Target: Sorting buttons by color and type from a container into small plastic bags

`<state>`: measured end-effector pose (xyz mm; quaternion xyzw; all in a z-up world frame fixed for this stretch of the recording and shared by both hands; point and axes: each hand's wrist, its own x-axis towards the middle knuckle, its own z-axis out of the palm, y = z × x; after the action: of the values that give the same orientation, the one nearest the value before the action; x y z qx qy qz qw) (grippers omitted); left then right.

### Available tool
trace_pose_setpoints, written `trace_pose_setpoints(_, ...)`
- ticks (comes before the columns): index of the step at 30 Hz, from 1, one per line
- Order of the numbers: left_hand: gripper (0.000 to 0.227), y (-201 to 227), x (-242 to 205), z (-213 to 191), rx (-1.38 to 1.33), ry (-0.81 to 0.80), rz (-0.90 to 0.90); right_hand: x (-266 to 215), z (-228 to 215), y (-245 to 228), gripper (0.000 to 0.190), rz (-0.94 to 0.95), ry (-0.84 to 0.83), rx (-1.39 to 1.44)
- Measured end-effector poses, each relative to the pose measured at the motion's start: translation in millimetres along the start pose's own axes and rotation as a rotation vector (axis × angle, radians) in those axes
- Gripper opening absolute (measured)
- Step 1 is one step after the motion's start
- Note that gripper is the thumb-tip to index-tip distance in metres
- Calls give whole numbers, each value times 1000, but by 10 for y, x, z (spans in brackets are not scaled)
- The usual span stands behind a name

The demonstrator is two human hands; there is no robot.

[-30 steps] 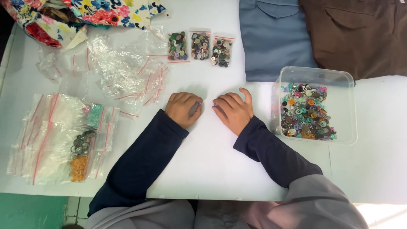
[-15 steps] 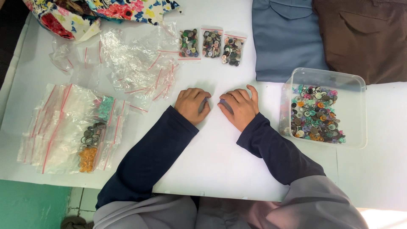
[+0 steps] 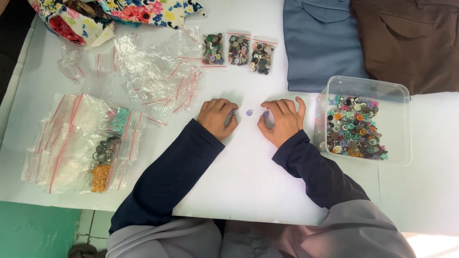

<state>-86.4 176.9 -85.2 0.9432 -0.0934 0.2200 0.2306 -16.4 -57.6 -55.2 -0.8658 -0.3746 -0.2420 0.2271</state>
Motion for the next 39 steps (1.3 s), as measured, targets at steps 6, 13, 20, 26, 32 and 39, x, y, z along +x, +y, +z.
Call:
trace_pose_setpoints(6,18,-30,-13,36,11,20,10,-69,108,84,27,6,0,-28)
trace_pose_setpoints(13,24,-65,-17,54,48,-5,14,-101,110,143,29,-10,5,-46)
trace_pose_setpoints(20,40,-7,8,-30,66,-10,41,-117,-123,-8,30,-51,82,23)
trace_pose_setpoints(26,32,262,90,-151,119,244,269,-393,-266,-227,17,-194,176,209)
trace_pose_setpoints(32,19,775,219,-193,30,398,418,-525,-704,-455,7,-383,314,259)
trace_pose_setpoints(39,13,1775,788,-58,-199,277,459,-343,-1532,557,17,-83,180,-110)
